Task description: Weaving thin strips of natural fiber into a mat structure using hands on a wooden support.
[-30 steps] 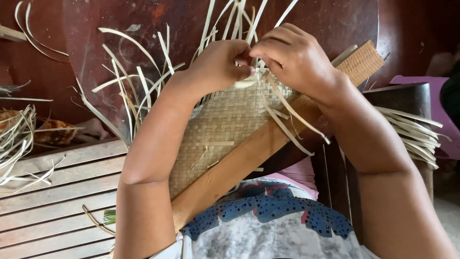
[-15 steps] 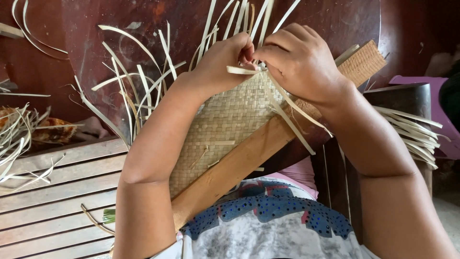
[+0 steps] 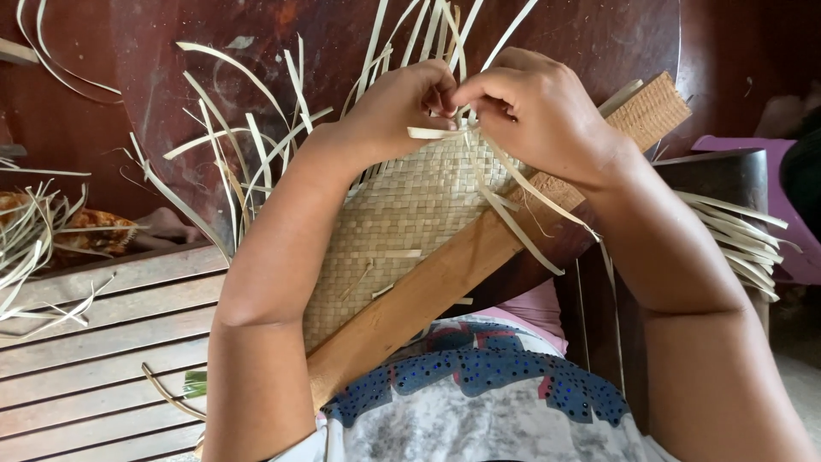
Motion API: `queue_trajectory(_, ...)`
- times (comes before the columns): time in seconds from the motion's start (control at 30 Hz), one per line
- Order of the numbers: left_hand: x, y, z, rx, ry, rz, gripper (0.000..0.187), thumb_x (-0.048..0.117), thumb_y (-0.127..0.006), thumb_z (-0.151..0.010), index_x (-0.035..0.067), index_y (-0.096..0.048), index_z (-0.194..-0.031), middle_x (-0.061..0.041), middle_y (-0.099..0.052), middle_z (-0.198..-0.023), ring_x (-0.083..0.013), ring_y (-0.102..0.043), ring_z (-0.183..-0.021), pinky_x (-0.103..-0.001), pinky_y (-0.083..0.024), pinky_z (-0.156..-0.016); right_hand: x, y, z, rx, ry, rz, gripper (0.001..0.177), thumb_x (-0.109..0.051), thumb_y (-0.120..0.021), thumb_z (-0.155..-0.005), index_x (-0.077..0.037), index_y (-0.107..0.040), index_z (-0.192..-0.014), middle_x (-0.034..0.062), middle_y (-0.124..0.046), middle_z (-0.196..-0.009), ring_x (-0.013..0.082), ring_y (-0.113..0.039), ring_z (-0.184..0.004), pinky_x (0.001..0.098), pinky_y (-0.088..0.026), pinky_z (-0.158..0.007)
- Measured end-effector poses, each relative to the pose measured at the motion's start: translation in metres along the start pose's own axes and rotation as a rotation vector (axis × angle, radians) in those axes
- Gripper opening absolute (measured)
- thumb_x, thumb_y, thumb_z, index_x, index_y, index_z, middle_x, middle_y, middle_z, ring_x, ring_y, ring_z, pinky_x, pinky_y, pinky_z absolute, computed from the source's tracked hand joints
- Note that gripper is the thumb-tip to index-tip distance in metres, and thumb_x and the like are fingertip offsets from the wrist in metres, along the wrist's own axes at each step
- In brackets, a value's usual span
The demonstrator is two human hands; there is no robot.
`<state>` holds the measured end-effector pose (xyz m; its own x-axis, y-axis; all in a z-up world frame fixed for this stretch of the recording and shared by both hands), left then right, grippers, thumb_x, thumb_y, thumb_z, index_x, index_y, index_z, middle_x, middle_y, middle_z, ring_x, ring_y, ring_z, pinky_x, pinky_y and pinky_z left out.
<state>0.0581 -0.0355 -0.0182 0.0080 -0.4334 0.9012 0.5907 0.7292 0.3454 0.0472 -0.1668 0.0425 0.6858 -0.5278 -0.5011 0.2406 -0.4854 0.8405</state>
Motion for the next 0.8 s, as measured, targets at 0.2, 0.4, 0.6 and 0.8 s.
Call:
queue_trajectory(0.2,0.01,0.005,0.008,-0.025,0.129,0.056,0.027,0.005,-0.076,-0.09,0.017,-0.053,-0.098,0.001,-0.065,-0.088,-0.0081,-0.06,-0.079,-0.023,-0.046,-0.064,-0.004,-0.002,0.009,0.089,0.195,0.314,0.021,0.009,-0.08,-0.096,-0.008,-0.082,-0.107,0.0079,-0.057,-0.099,0.0255,-0.056,-0.088,0.0349,-0.055,-0.067)
queue_trajectory(0.4,0.0,0.004,0.003,-0.016,0.096,0.083,0.025,0.011,-0.074,-0.091,0.017,-0.052,-0.102,0.001,-0.068,-0.092,-0.0098,-0.064,-0.083,-0.026,-0.047,-0.069,-0.01,0.004,0.011,0.209,0.248,0.543,0.017,-0.004,-0.081,-0.1,-0.019,-0.086,-0.104,0.0039,-0.056,-0.108,0.0279,-0.053,-0.094,0.0397,-0.054,-0.073)
queue_trajectory(0.6,0.001,0.005,0.004,-0.01,0.112,0.105,0.028,0.011,-0.077,-0.091,0.017,-0.051,-0.1,0.001,-0.068,-0.093,-0.0103,-0.064,-0.085,-0.028,-0.048,-0.072,-0.012,-0.001,0.015,0.274,0.312,0.802,0.02,-0.011,-0.082,-0.1,-0.026,-0.082,-0.113,-0.0065,-0.055,-0.098,0.0171,-0.05,-0.093,0.0285,-0.044,-0.072)
queue_trajectory(0.8,-0.004,0.002,0.001,-0.013,0.103,0.027,0.025,0.008,-0.077,-0.09,0.019,-0.054,-0.09,0.004,-0.06,-0.089,-0.0081,-0.057,-0.077,-0.024,-0.047,-0.065,-0.01,-0.006,0.023,0.227,0.294,0.749,0.012,-0.018,-0.076,-0.112,-0.018,-0.078,-0.124,-0.0046,-0.062,-0.088,0.0139,-0.049,-0.077,0.0265,-0.04,-0.065)
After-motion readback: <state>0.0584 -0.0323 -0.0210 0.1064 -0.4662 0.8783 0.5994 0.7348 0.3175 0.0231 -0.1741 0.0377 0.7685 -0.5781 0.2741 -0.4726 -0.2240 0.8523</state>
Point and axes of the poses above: each hand's wrist, its own z-axis away from the middle knuckle, its own y-axis out of the back of the hand, x = y × z, the point moved 7 cm from there along -z, towards the middle knuckle
